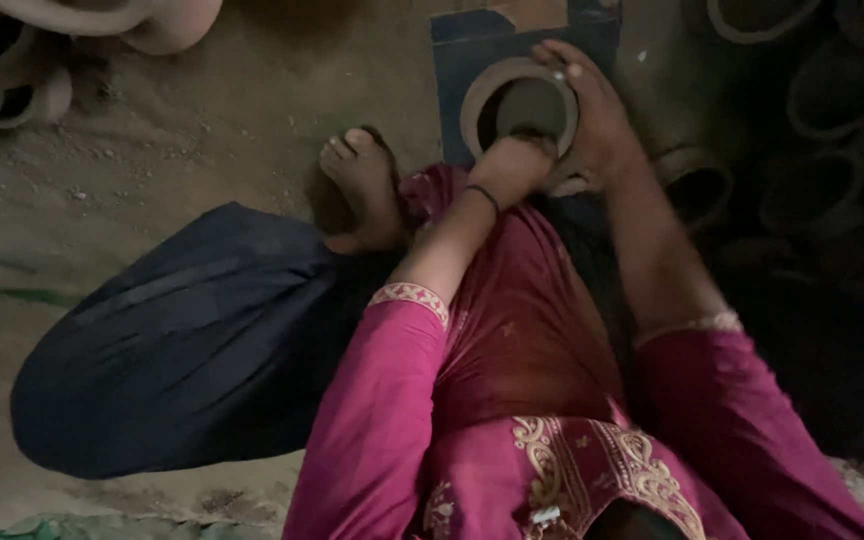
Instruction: The person picks up a clay pot and uses a small metal tool to scrape and smooth the interior and exterior surfaces. They rotate the pot repeatedly while refining the shape before setting it back down.
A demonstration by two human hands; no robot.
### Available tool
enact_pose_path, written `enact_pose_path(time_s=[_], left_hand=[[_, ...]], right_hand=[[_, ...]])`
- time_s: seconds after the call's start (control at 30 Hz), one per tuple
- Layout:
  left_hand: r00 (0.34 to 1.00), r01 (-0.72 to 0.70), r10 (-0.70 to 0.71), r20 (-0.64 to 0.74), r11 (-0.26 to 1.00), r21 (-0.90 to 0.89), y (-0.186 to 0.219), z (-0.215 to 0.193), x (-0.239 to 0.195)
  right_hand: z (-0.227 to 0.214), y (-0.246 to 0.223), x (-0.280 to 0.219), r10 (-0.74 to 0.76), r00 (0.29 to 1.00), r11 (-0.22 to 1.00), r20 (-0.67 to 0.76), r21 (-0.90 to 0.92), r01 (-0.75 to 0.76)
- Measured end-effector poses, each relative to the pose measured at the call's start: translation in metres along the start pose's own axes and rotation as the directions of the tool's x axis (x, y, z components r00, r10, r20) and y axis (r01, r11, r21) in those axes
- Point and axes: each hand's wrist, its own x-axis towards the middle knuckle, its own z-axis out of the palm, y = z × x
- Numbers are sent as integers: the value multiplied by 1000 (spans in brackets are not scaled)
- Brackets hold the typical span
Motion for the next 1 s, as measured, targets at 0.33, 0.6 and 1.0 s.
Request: enact_pose_path(time_s=[0.33, 0.6, 1.0], left_hand=[[980, -201, 200, -24, 977, -70, -12, 19, -3], [999, 23, -24, -48, 1000, -9, 3, 19, 8], [887, 325, -400, -232, 895, -305, 16, -1, 41]], right_hand=[[114, -31, 83, 678, 700, -78, 226, -924, 374], [-8, -33, 72, 113, 730, 407, 674, -702, 585], [-58, 95, -82, 173, 943, 950, -285, 300, -83]])
